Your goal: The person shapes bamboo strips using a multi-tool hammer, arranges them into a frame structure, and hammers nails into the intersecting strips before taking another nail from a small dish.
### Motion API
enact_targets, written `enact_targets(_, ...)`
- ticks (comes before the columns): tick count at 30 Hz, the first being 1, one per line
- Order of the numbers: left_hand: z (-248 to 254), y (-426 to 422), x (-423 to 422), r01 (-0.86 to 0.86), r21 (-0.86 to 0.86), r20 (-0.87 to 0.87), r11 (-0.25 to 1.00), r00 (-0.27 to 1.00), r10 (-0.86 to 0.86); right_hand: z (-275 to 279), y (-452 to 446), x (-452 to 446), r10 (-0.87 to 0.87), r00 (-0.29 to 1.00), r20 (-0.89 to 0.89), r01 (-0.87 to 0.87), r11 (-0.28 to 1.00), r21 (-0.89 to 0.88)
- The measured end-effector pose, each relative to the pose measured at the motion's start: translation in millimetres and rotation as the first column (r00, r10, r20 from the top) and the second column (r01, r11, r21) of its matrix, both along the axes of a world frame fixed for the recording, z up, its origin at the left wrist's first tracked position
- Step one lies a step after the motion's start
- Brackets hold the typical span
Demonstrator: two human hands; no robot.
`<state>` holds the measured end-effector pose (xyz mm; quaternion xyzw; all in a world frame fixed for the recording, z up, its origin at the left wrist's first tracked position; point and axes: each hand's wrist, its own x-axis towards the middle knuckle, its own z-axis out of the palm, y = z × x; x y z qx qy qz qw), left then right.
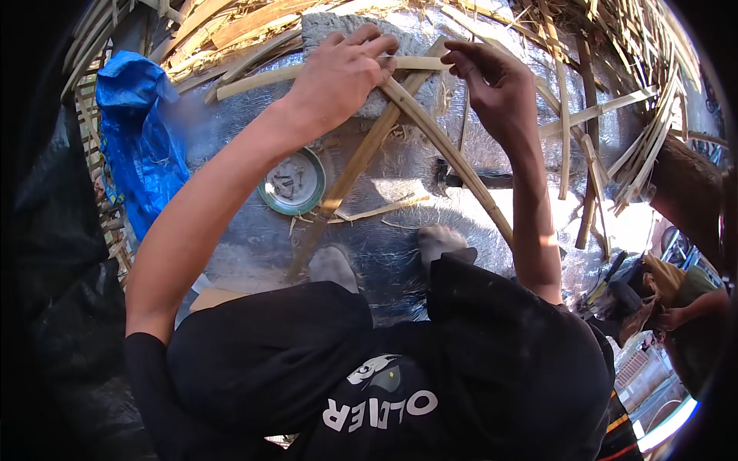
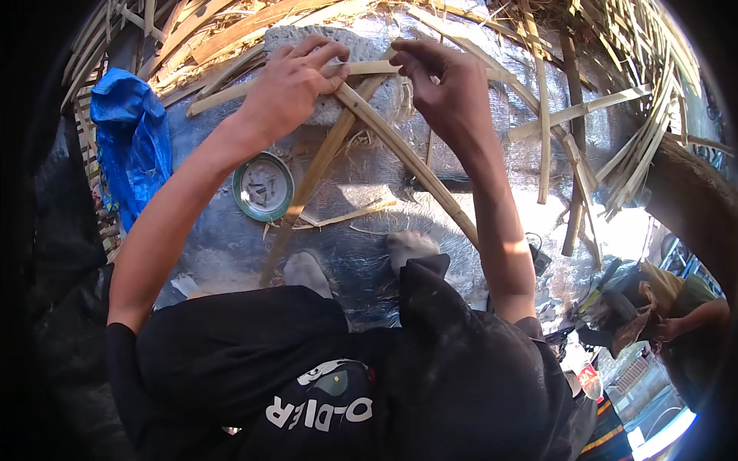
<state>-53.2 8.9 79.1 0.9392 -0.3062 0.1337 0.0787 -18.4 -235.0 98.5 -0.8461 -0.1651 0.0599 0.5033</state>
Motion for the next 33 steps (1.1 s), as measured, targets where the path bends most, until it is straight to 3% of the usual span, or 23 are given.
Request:
enact_targets(1, -0.2, -1.3, 1.4, -0.001, -0.002, 0.003, 1.000, 1.000, 0.001, -0.1, -1.2, -2.5, 0.001, 1.000, 0.003, -0.001, 1.000, -0.002)
enact_targets(3, -1.8, -4.4, 5.3, 0.053, 0.006, -0.090, 0.999, 0.995, -0.052, -2.9, -5.8, -4.0, 0.063, 0.986, -0.157, -0.043, 0.991, 0.126)
enact_targets(5, -2.4, -3.7, 7.0, 0.084, -0.023, -0.091, 0.996, 0.992, -0.086, -0.1, -9.5, 0.3, 0.082, 0.986, -0.145, -0.067, 0.992, 0.104)
enact_targets(7, -1.6, -3.7, 8.9, 0.115, -0.047, -0.091, 0.992, 0.989, -0.119, 1.5, -10.7, 5.1, 0.089, 0.967, -0.241, -0.049, 0.985, 0.167)
enact_targets(8, -1.6, -3.9, 8.3, 0.095, -0.099, -0.153, 0.990, 0.982, -0.110, 0.2, -9.9, 6.5, 0.087, 0.966, -0.242, -0.047, 0.985, 0.166)
enact_targets(10, 0.1, -4.6, 8.7, 0.072, -0.151, -0.217, 0.986, 0.970, -0.105, -4.4, -5.6, 10.4, 0.124, 0.989, -0.084, -0.117, 0.989, 0.086)
enact_targets(15, 2.6, -5.1, 10.2, 0.025, -0.250, -0.289, 0.968, 0.952, -0.099, -28.0, 3.5, 17.1, 0.096, 0.980, -0.176, -0.069, 0.986, 0.154)
enact_targets(17, -3.4, -0.3, 11.0, 0.026, -0.301, -0.283, 0.953, 0.952, -0.115, -44.5, 6.9, 20.5, 0.127, 0.984, -0.123, -0.085, 0.949, 0.303)
enact_targets(22, -2.9, 7.5, 10.4, 0.032, -0.369, -0.248, 0.929, 0.960, -0.131, -41.4, 10.7, 21.8, 0.088, 0.983, -0.159, -0.042, 0.961, 0.272)
enact_targets(27, -5.1, 12.3, -3.3, -0.210, -0.512, -0.313, 0.833, 0.949, 0.047, -44.1, 11.1, 27.0, 0.088, 0.981, -0.171, -0.042, 0.965, 0.260)
enact_targets(30, -15.3, 16.3, -5.6, -0.106, -0.566, -0.203, 0.818, 0.979, -0.014, -43.0, 10.6, 29.3, 0.083, 0.984, -0.158, -0.045, 0.972, 0.231)
enact_targets(33, -25.3, 14.5, -8.2, -0.122, -0.606, -0.179, 0.786, 0.984, 0.015, -41.0, 12.1, 29.4, 0.084, 0.984, -0.158, -0.050, 0.976, 0.213)
